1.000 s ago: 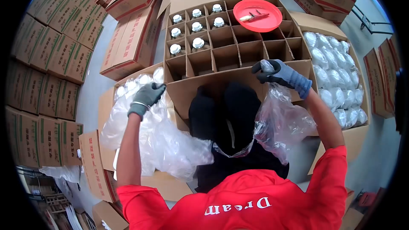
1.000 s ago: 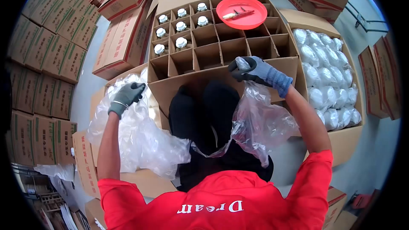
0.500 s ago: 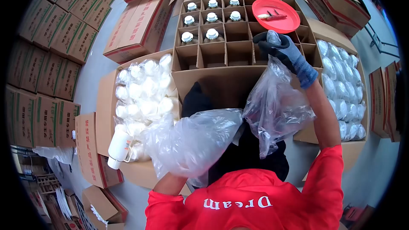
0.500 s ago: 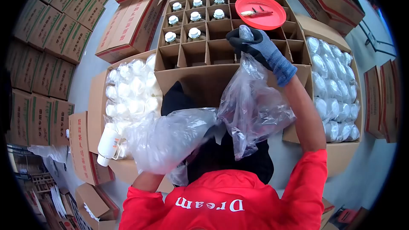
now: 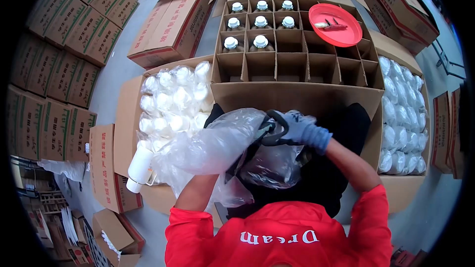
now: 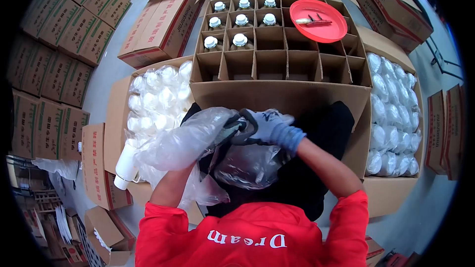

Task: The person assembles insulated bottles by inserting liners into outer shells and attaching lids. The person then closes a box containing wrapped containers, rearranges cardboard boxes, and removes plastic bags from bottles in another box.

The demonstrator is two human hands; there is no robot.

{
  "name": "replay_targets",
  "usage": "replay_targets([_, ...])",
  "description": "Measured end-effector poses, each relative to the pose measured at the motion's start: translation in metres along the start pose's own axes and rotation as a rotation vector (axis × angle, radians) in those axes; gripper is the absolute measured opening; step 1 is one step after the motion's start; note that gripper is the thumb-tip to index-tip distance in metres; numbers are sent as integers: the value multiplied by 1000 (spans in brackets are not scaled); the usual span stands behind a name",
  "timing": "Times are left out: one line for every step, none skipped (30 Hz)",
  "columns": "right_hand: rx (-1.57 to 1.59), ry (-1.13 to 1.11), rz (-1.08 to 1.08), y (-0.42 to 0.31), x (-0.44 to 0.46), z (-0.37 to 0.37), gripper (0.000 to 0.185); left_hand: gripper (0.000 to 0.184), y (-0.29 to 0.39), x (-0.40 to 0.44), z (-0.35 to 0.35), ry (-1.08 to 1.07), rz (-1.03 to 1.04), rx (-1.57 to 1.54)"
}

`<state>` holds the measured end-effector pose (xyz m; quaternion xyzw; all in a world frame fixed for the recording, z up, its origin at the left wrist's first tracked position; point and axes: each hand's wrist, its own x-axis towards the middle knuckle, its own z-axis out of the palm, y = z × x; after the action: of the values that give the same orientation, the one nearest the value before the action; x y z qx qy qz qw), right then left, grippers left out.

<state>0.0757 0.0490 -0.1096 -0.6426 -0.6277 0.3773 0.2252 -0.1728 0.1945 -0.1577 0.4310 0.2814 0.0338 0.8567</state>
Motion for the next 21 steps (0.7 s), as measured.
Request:
replay_targets([-142,99,-109,21,5,19,51,31,-4,-8,-9,19,-9,-14])
replay_targets([-283,199,-219,42,11,38,42,30,-8,-14,-16,33,-18,-26])
replay_targets([-327,143,-173,36,11,31,36,30,-10,-21,-23,46,-29,-33])
replay_targets([-373,86,-126,32,11,20,29,29,-13,-26,-29,62,-36,-40])
replay_targets([-420,29,-79,28,11,12,23,28,-14,-30,-31,71,-40,-48])
replay_targets([-531,24,-124,33,12,14,18,28,-14,-31,-33,80,-47,-55])
replay_targets([-646,18,-169,45,17,20,14,27,-12,-28,-34,74,-46,-55])
replay_targets([-757,12,-212,58,22,28,10,27,-11,-24,-32,74,-47,-57])
replay_targets([-904,-8,-190,73,26,39,11,26,-5,-17,-28,66,-42,-54])
replay_targets([-833,-21,-248,113,25,48,18,26,4,-7,-21,55,-29,-43])
replay_targets([-753,-126,-79,153,17,56,20,25,16,3,-14,46,-14,-32])
replay_targets([-725,-184,26,162,18,60,25,25,31,13,-7,39,2,-8])
replay_targets([-703,-238,132,170,19,64,33,25,46,22,0,42,18,17])
replay_targets([-732,-271,174,159,18,70,43,24,57,30,8,51,18,29])
replay_targets([-772,-295,213,147,19,70,53,24,67,37,14,66,28,51])
replay_targets([-727,-283,224,125,25,62,55,24,75,43,23,96,63,92])
replay_targets([-677,-272,241,94,26,53,58,25,77,44,35,153,145,136])
replay_targets([-625,-257,264,68,29,44,60,26,79,48,43,204,227,185])
replay_targets([-584,-212,247,53,31,37,60,27,81,56,42,202,218,160])
replay_targets([-412,-104,204,27,23,28,59,27,83,65,39,197,210,133])
replay_targets([-242,4,160,0,14,18,59,28,86,74,40,189,204,105])
